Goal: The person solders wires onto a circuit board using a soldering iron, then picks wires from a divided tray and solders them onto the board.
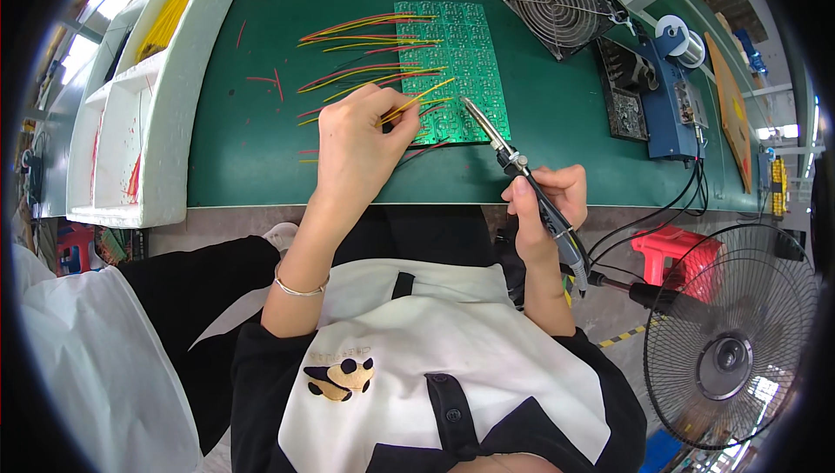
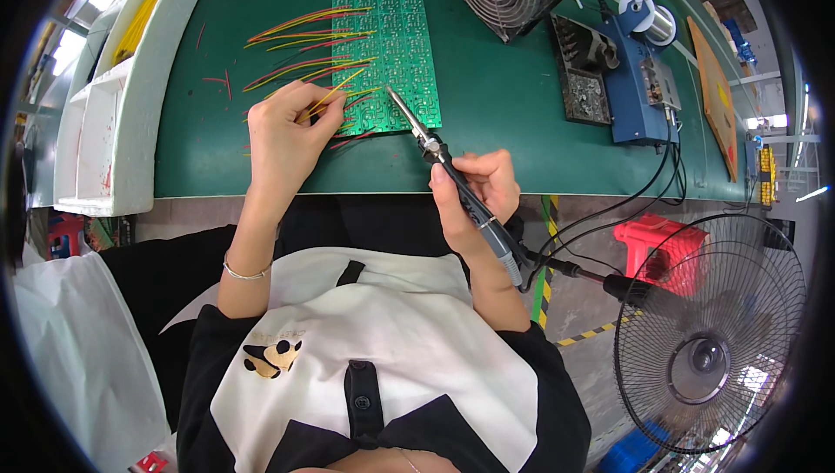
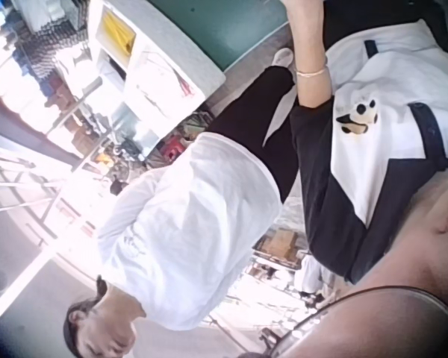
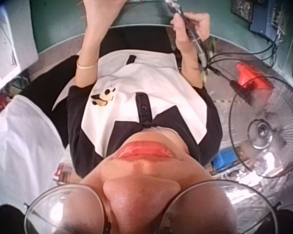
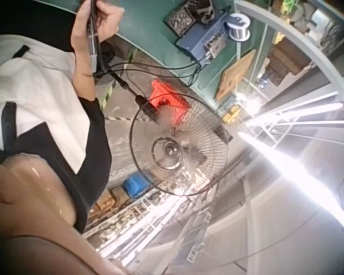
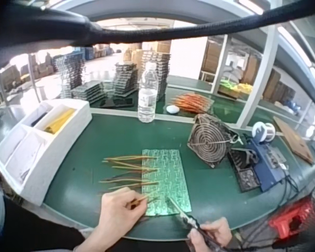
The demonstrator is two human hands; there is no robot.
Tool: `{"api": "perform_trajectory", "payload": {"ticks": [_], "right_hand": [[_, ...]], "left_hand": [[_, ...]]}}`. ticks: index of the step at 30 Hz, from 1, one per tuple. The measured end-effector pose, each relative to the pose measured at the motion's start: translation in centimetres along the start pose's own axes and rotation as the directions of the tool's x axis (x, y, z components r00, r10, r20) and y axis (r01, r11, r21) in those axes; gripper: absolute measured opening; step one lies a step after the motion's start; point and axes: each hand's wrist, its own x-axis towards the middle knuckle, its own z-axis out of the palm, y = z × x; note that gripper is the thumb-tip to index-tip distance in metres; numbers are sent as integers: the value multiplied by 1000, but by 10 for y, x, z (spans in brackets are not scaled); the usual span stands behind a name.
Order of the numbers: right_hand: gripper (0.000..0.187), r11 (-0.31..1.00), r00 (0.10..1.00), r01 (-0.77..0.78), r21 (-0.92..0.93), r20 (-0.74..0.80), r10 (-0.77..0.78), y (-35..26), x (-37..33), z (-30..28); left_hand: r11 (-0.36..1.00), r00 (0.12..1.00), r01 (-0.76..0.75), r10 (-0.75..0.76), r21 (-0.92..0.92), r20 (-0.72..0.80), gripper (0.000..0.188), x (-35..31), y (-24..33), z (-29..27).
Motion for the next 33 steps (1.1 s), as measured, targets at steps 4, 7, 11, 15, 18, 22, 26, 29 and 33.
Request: {"api": "perform_trajectory", "payload": {"ticks": [4, 7, 11, 15, 18, 22, 26, 29, 33], "right_hand": [[21, 1000, 1000, 22, -14, 4, -22, 2, 0, -2], [22, 998, 999, 39, -51, 32, -37, 4, -1, -3], [22, 1000, 999, 7, -20, -54, -8, -3, 0, 1], [21, 993, 984, -55, 100, -163, 71, -4, 13, -7], [18, 990, 974, -2, 144, -222, 34, -4, 31, -16], [16, 963, 968, -43, 267, -229, 107, 3, 50, -29], [17, 946, 964, -110, 305, -200, 177, 5, 54, -28], [18, 970, 967, -89, 225, -214, 138, 3, 50, -22], [15, 984, 966, -75, 161, -233, 111, 2, 50, -22]], "left_hand": [[1000, 1000, 4, -5, 23, 14, 5, 1, 1, -1], [1000, 1000, 14, -15, 15, 17, 5, 0, 1, -1], [1000, 1000, 14, -14, -2, 14, 6, 1, -1, 0], [1000, 1000, 16, -16, 0, 19, 6, 0, 0, 0], [1000, 1000, 12, -12, -28, 1, 6, -1, -3, 2], [1000, 1000, -6, 6, 0, 26, 6, 0, 0, 1], [998, 999, 25, -27, 51, 25, 6, -1, 3, -4], [933, 962, -211, 251, 292, -108, 8, -4, -1, -5], [850, 936, -342, 347, 402, 62, 11, -21, 12, -14]]}}
